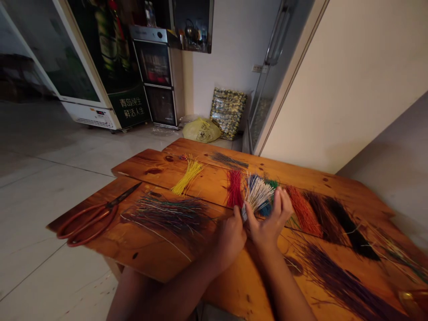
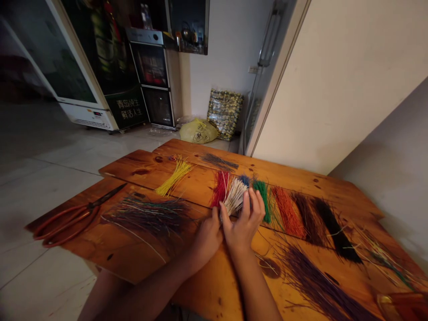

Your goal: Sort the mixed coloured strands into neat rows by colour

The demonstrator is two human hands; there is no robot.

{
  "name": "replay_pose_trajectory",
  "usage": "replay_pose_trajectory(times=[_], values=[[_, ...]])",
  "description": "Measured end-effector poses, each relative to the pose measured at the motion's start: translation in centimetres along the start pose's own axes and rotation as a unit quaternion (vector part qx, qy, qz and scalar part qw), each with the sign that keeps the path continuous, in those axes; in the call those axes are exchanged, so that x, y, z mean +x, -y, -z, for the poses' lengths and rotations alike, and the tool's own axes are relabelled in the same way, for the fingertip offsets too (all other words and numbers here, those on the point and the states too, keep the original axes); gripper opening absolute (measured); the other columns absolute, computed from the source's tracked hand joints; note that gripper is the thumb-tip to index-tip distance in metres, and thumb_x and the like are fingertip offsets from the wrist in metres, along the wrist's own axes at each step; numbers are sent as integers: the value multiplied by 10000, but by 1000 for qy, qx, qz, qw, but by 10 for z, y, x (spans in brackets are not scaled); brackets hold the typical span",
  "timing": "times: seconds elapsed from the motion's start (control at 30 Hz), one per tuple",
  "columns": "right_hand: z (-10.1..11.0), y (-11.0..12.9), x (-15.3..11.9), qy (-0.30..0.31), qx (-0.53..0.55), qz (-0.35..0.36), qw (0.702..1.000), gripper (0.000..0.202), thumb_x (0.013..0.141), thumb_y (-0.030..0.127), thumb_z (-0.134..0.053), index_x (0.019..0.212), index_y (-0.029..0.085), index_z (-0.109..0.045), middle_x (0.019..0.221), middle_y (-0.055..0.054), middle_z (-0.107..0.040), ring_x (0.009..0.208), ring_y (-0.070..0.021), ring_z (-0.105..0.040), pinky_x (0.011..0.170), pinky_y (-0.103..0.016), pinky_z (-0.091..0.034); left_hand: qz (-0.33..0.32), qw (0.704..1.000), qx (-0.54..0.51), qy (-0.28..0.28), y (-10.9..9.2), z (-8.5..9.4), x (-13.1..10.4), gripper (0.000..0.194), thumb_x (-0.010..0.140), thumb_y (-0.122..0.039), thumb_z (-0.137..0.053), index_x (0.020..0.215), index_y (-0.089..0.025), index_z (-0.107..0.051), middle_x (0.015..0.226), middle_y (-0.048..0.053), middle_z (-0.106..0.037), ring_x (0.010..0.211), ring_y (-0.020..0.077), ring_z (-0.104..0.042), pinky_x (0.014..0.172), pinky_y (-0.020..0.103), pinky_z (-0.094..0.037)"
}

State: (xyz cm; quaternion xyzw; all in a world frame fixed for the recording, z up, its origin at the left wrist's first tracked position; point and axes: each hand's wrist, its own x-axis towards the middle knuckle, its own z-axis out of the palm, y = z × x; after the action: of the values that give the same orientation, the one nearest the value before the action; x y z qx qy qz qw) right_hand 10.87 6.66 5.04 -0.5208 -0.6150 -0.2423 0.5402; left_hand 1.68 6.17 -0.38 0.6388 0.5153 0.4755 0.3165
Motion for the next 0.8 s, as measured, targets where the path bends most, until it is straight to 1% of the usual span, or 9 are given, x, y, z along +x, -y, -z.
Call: replay_pose_trajectory(times=[0.07, 0.17, 0.27, 0.43, 0.5, 0.57, 0.67, 0.73, 0.8], values=[[2, 0, 2, 26, -12, -2, 1000, 664, 735, 368, -649, 1325, 261, -365, 1345, -133, -359, 1269, -340, -284, 974, -549, -282, -12, 999, 31, 9, -1, 0, -1, 354, 704, -74, -537, 1048, -157, -535, 654, 72, -570, 556, 199, -509, 567, 280, -350], [2, -1, 4, 76, -20, -24, 997, 334, 763, 354, -619, 1082, 254, -606, 1386, -92, -347, 1299, -342, -228, 981, -557, -257, -27, 997, 69, 21, -4, 0, -3, 323, 719, -81, -518, 1032, -159, -527, 649, 80, -572, 545, 210, -530, 560, 290, -359], [0, -3, 2, 83, 16, -47, 995, 146, 793, 318, -586, 874, 249, -685, 1384, -51, -376, 1303, -327, -235, 985, -566, -250, -26, 990, 130, 44, -8, 3, -3, 287, 732, -88, -493, 1011, -152, -516, 642, 90, -583, 550, 218, -552, 563, 296, -372], [6, -4, 5, 17, 123, -134, 983, 191, 830, 309, -531, 794, 207, -688, 1320, -62, -453, 1252, -291, -344, 999, -551, -257, -4, 965, 232, 126, -14, 6, 0, 326, 793, -138, -427, 1118, -108, -438, 805, 153, -643, 688, 243, -602, 584, 298, -386], [11, -9, 11, -47, 157, -189, 968, 229, 849, 313, -494, 815, 187, -683, 1271, -83, -468, 1207, -266, -401, 991, -497, -297, 12, 963, 234, 129, -14, 5, 2, 338, 811, -165, -417, 1144, -106, -417, 830, 150, -649, 715, 241, -606, 593, 292, -387], [15, -19, 17, -150, 210, -252, 933, 228, 853, 325, -484, 826, 192, -668, 1167, -73, -500, 1130, -228, -465, 930, -413, -374, 30, 971, 207, 116, -11, 4, 4, 304, 828, -200, -410, 1120, -117, -433, 825, 141, -649, 727, 238, -604, 601, 288, -385], [18, -44, 23, -241, 359, -340, 835, 166, 829, 353, -524, 803, 222, -623, 936, -9, -546, 866, -140, -545, 713, -278, -454, 67, 987, 127, 72, -4, 2, 10, 275, 855, -293, -403, 1071, -138, -473, 843, 136, -636, 757, 234, -589, 627, 287, -384], [17, -57, 24, -194, 467, -399, 765, 157, 800, 364, -566, 764, 216, -604, 768, 30, -532, 643, -87, -501, 587, -223, -436, 93, 994, 30, 45, 0, -1, 13, 285, 843, -345, -440, 1053, -161, -494, 858, 109, -618, 760, 209, -568, 630, 268, -380], [14, -60, 24, -103, 533, -444, 713, 177, 766, 366, -607, 723, 194, -599, 636, 52, -488, 520, -61, -427, 505, -190, -399, 127, 984, -114, 57, 2, -4, 16, 274, 825, -381, -470, 1016, -187, -504, 773, 44, -575, 652, 158, -524, 561, 236, -358]])
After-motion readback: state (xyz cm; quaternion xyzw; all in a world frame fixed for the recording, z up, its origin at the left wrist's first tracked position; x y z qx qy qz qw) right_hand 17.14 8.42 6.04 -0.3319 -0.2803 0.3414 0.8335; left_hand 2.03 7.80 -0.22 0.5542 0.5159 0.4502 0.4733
